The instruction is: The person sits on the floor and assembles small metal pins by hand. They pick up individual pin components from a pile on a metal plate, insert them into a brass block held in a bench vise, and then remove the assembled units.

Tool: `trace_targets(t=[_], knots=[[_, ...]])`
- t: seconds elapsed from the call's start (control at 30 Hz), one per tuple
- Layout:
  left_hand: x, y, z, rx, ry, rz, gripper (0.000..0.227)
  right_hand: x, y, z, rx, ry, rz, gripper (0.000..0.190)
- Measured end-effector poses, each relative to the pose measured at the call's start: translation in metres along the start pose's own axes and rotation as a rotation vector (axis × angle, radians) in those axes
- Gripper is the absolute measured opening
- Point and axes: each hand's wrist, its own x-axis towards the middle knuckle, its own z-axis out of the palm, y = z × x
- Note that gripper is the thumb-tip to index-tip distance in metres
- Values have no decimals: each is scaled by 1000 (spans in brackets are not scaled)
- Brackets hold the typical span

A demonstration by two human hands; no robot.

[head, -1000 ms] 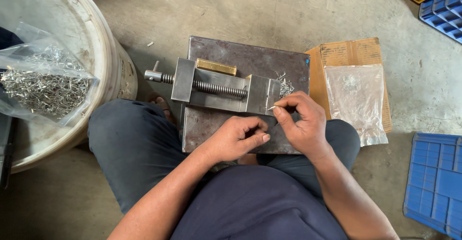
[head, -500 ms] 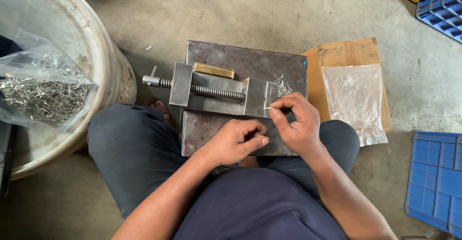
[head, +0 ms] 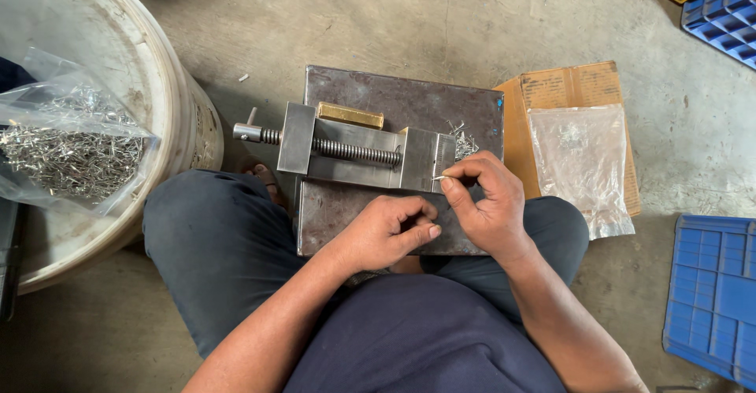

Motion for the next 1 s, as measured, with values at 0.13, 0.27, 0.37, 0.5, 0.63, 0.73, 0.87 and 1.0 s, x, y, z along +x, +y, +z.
trace_targets(t=[0.13, 0.27, 0.37, 0.5, 0.63, 0.73, 0.87, 1.0], knots=[[0, -1, 0, -10, -1, 6, 20, 2, -4, -1, -48, -16, -10, 9], [0, -1, 0, -13, 1, 6, 20, 3, -10, -4, -94, -43, 1, 10], [1, -1, 1, -21, 4, 23, 20, 1, -9, -9, -108, -38, -28, 13], [1, -7, 2, -39, 9, 50, 18, -15, 9, -21, -142, 15, 60, 12], [1, -9, 4, -42, 0, 33, 15, -40, 37, -28, -123, -1, 266, 12], [2, -7, 4, -26, 0, 34, 15, -54, 44, -28, -118, -59, 322, 12], [4, -6, 6, -7, 0, 18, 16, -58, 43, -24, -198, -34, 314, 13], [4, -6, 8, 18, 9, 13, 17, -54, 30, -14, -259, -1, 411, 15]])
